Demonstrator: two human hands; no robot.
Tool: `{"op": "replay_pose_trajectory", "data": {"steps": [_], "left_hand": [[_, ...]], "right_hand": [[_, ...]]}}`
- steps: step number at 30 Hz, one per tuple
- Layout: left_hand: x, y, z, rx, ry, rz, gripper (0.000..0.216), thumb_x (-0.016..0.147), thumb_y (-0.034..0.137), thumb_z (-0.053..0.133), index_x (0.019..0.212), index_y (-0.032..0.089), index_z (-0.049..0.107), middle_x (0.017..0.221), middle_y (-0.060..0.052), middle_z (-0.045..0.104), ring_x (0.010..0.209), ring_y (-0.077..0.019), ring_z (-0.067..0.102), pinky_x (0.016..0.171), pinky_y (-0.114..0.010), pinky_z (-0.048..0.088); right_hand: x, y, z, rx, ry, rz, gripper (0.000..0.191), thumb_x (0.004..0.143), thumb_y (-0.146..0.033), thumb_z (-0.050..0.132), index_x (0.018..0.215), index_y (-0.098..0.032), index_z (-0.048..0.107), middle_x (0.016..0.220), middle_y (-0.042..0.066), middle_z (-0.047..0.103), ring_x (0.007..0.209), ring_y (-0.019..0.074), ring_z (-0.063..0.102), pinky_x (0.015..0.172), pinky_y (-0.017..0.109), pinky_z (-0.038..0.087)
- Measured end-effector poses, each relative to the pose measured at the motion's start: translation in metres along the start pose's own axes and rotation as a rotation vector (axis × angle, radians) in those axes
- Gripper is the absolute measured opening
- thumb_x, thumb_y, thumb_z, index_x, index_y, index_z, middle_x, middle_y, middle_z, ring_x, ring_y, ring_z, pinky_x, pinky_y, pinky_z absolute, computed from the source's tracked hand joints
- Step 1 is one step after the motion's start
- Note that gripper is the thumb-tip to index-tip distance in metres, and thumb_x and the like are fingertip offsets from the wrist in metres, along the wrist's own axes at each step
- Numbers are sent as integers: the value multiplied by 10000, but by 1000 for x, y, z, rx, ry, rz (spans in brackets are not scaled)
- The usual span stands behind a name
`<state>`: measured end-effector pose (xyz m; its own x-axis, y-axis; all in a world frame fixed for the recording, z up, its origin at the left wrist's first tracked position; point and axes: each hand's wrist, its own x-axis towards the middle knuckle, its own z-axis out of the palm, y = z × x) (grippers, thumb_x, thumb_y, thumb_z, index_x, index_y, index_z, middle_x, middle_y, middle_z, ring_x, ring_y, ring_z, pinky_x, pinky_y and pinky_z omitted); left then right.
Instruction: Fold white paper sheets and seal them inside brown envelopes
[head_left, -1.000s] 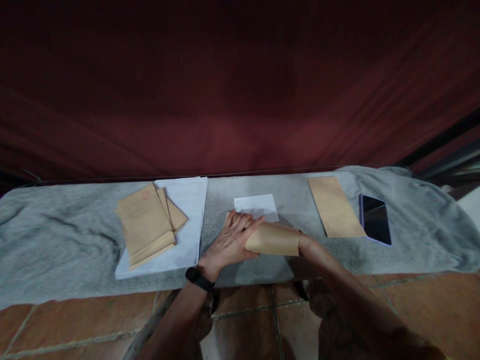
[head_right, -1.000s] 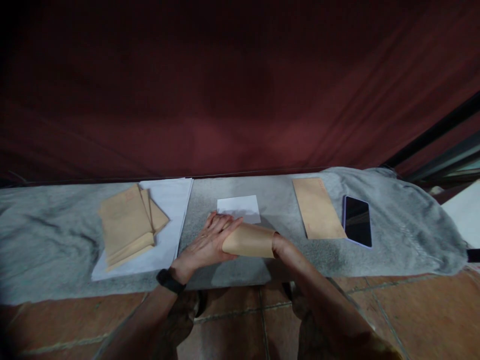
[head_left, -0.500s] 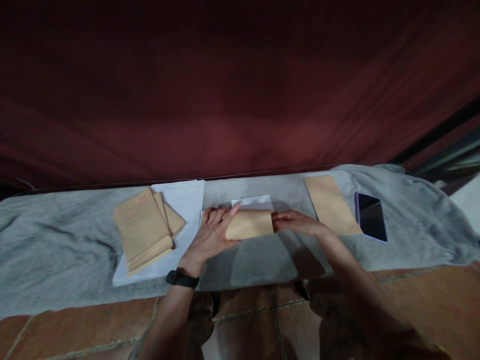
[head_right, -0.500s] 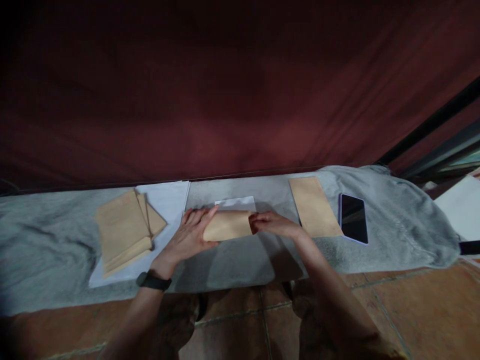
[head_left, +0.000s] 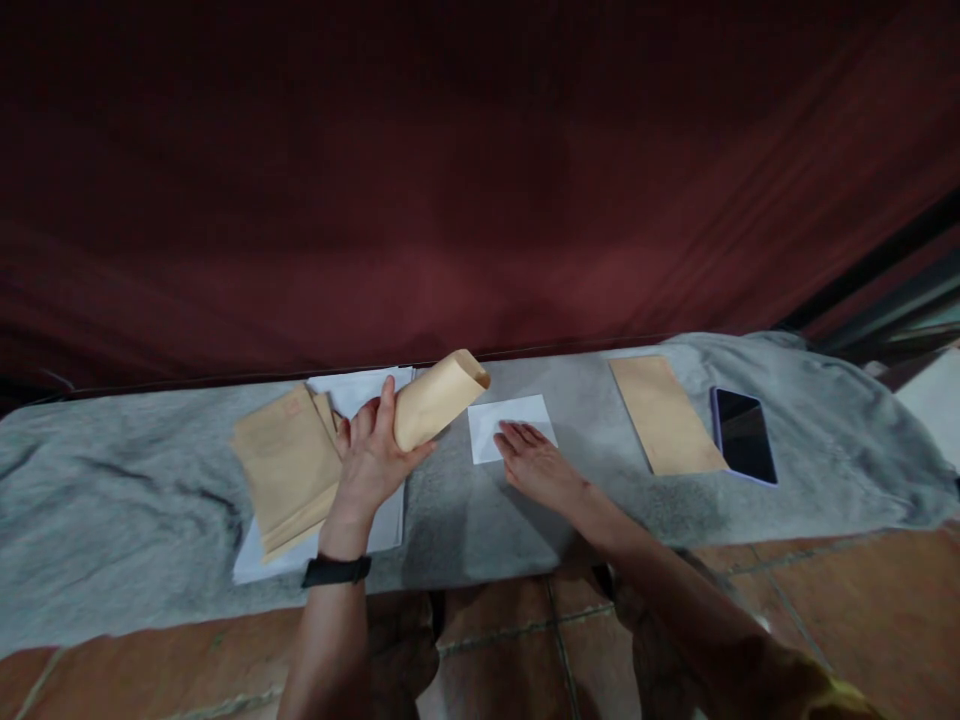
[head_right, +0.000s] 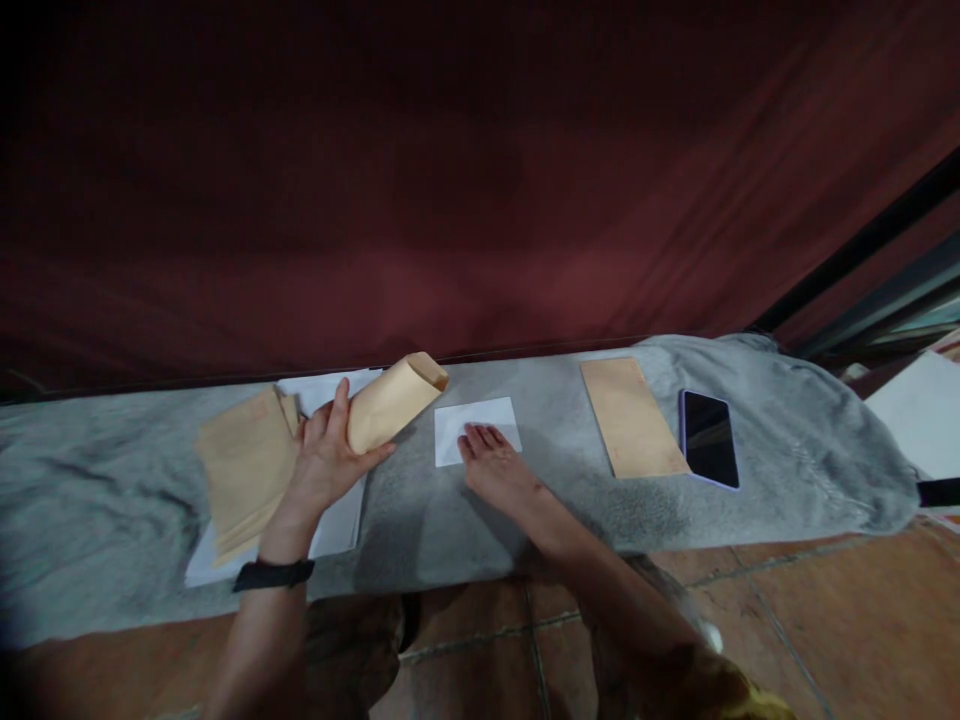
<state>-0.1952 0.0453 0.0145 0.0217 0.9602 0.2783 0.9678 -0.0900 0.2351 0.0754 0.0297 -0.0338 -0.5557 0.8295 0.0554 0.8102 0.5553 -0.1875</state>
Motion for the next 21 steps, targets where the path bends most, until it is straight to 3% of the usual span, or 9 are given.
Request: {"op": "replay_pose_trajectory", "data": {"steps": [9, 15, 18, 21], "left_hand": [[-2, 2, -3, -32, -39, -9, 1142, 796, 532, 772, 1668, 210, 108, 1419, -187, 533, 1355, -392, 482, 1204, -617, 270], [-2, 4, -3, -48, -53, -6, 1142, 795, 520, 777, 1666, 205, 110, 1429, -189, 534, 1359, -391, 485, 1184, -600, 304], [-2, 4, -1, -51, -44, -1, 1136, 798, 530, 772, 1665, 212, 110, 1438, -188, 532, 1355, -392, 489, 1173, -595, 315], [-1, 1, 1, -52, -42, 5, 1134, 798, 542, 767, 1666, 220, 110, 1430, -186, 538, 1346, -396, 495, 1169, -604, 311]], "right_hand": [[9, -5, -8, -66, -88, 15, 463, 964, -153, 530, 1416, -67, 580, 1568, 249, 482, 1396, 329, 535, 1184, 457, 403], [12, -14, -6, -86, -92, 66, 455, 997, -77, 398, 1412, -98, 584, 1561, 232, 498, 1380, 307, 546, 1170, 467, 407], [11, -14, -9, 109, -51, 127, 485, 959, -38, 406, 1396, -110, 602, 1558, 212, 509, 1393, 298, 533, 1193, 459, 375], [12, -1, -15, 381, 39, 241, 469, 932, -52, 435, 1332, -167, 652, 1384, 154, 676, 1238, 269, 648, 1117, 419, 447]]}}
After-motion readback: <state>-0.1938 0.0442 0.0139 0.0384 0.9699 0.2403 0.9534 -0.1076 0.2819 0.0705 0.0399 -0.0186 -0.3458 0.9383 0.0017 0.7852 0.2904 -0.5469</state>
